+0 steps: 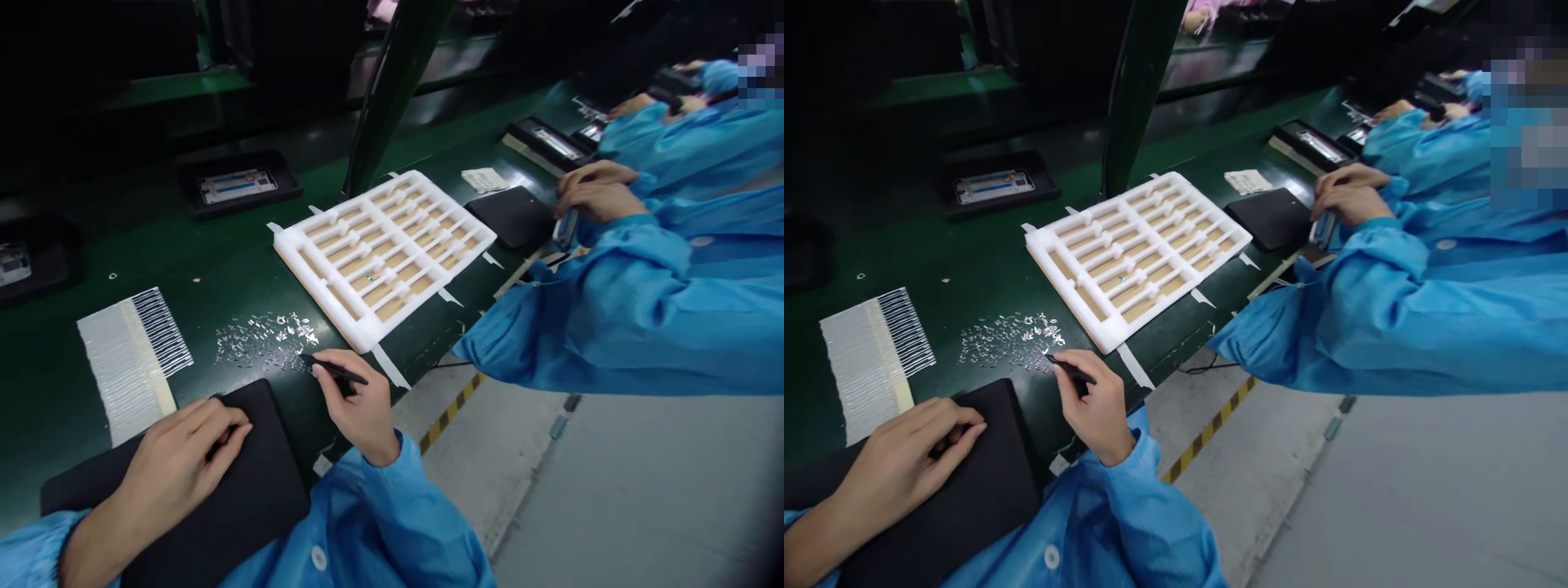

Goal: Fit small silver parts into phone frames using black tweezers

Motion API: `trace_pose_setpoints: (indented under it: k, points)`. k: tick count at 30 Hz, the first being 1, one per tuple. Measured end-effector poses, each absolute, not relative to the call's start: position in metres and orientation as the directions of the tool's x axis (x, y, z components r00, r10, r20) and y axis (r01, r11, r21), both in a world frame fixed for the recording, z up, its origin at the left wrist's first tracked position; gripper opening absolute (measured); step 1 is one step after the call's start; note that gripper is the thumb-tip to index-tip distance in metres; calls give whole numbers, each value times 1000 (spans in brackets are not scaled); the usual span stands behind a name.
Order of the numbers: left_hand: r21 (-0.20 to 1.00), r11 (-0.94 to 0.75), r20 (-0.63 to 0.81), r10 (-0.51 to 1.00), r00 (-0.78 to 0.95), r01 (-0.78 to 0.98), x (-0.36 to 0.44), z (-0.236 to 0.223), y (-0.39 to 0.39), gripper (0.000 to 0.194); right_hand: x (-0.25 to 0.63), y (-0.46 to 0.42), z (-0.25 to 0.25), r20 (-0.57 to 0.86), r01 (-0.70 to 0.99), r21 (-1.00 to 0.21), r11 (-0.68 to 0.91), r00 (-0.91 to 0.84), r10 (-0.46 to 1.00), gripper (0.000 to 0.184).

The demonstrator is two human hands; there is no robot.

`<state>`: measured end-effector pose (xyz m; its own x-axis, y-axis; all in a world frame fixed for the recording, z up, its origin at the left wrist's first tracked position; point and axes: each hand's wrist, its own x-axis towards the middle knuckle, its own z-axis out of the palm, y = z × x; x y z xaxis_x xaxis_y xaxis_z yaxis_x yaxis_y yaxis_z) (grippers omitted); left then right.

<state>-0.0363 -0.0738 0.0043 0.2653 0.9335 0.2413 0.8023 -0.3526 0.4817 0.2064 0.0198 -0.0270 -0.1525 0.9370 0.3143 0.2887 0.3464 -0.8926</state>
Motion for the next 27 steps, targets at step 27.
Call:
trace_pose_setpoints:
  k: [27]
  points:
    - [16,-401,269,884,382,916,-3,1,-45,36,209,35,-22,-228,-43,-967,-251,-296,928,34]
